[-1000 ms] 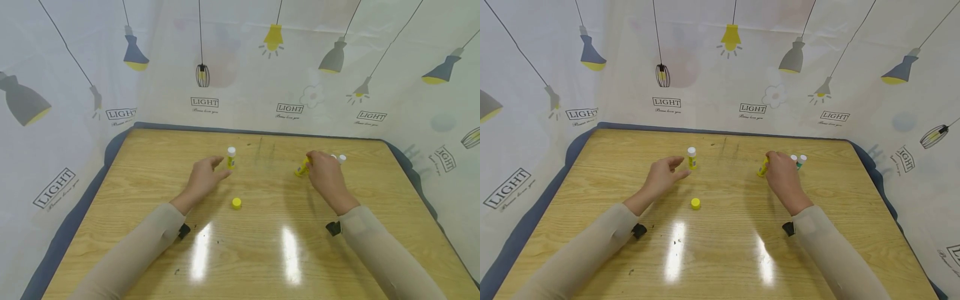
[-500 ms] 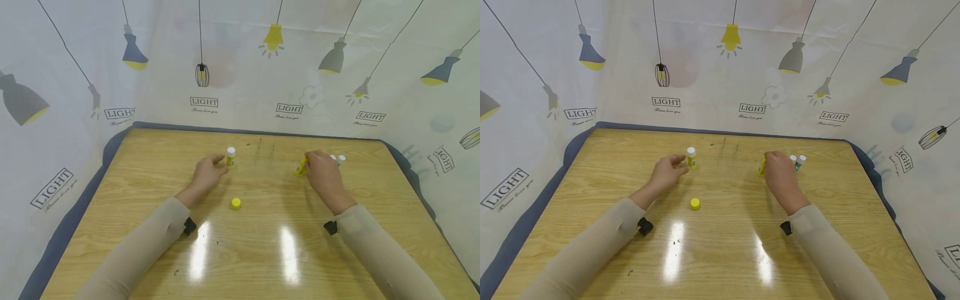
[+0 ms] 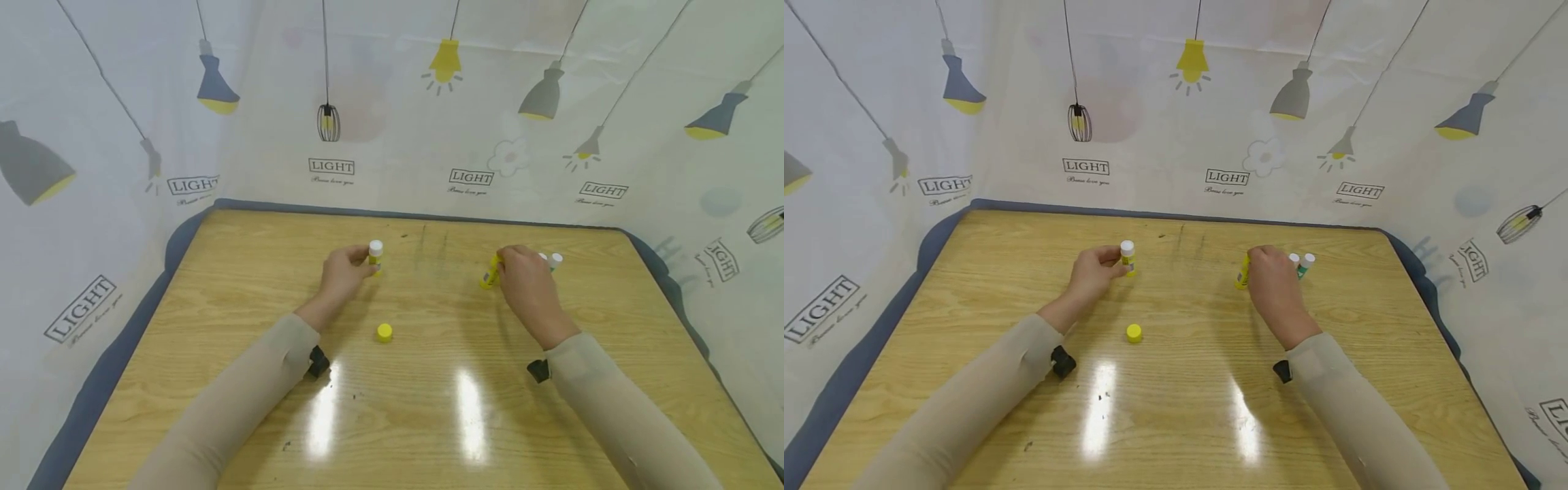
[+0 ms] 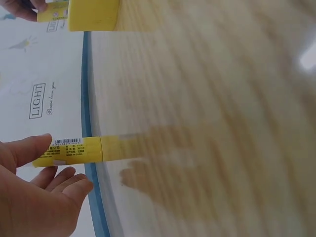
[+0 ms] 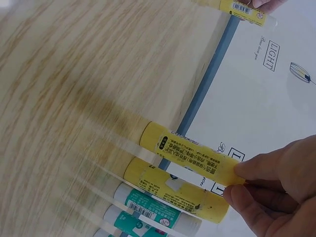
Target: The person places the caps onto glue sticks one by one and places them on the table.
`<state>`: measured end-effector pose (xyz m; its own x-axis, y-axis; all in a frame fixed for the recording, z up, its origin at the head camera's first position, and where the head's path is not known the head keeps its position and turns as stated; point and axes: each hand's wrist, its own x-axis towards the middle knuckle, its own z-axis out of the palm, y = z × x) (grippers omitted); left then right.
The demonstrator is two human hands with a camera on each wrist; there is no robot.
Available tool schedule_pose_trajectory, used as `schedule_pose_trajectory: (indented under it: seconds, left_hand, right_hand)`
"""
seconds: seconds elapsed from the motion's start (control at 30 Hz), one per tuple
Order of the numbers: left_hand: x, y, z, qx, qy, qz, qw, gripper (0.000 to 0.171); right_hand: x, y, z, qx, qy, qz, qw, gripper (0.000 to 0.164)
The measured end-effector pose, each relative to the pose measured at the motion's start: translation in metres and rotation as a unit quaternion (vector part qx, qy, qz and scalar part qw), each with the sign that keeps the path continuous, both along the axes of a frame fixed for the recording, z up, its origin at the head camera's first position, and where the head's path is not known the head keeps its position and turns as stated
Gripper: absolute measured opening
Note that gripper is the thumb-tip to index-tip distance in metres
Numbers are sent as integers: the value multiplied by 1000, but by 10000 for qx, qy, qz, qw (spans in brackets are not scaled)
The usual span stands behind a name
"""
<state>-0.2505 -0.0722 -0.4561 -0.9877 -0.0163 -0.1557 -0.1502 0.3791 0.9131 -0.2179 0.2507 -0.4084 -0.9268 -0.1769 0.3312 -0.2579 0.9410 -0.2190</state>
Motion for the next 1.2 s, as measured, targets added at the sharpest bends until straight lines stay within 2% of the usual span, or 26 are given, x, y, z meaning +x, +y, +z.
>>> schedule_pose_trajectory:
  seconds: [0.17,0.5,0.77,1.03,1.2]
  left_hand:
    - [-4,4,-1,55,-60,-7,10000,50]
    - [-5,8,0,90,-70,43,9999,46]
    - [-8,11,0,-116,-83,45,9999,44]
    - [-10,12,-3,-91,-70,50,9999,43]
    - [-10,13,-4,-115,-50,-58,9999,44]
  right_hand:
    - [1,1,2,-6,-71,-57,10000,20]
    - [6,4,3,-83,172,-2,9998,21]
    - [26,-1,5,-128,501,14,9987,26]
    - [47,-8,5,-433,778,92,9960,31]
    - [56,-13,5,-642,829,114,9944,35]
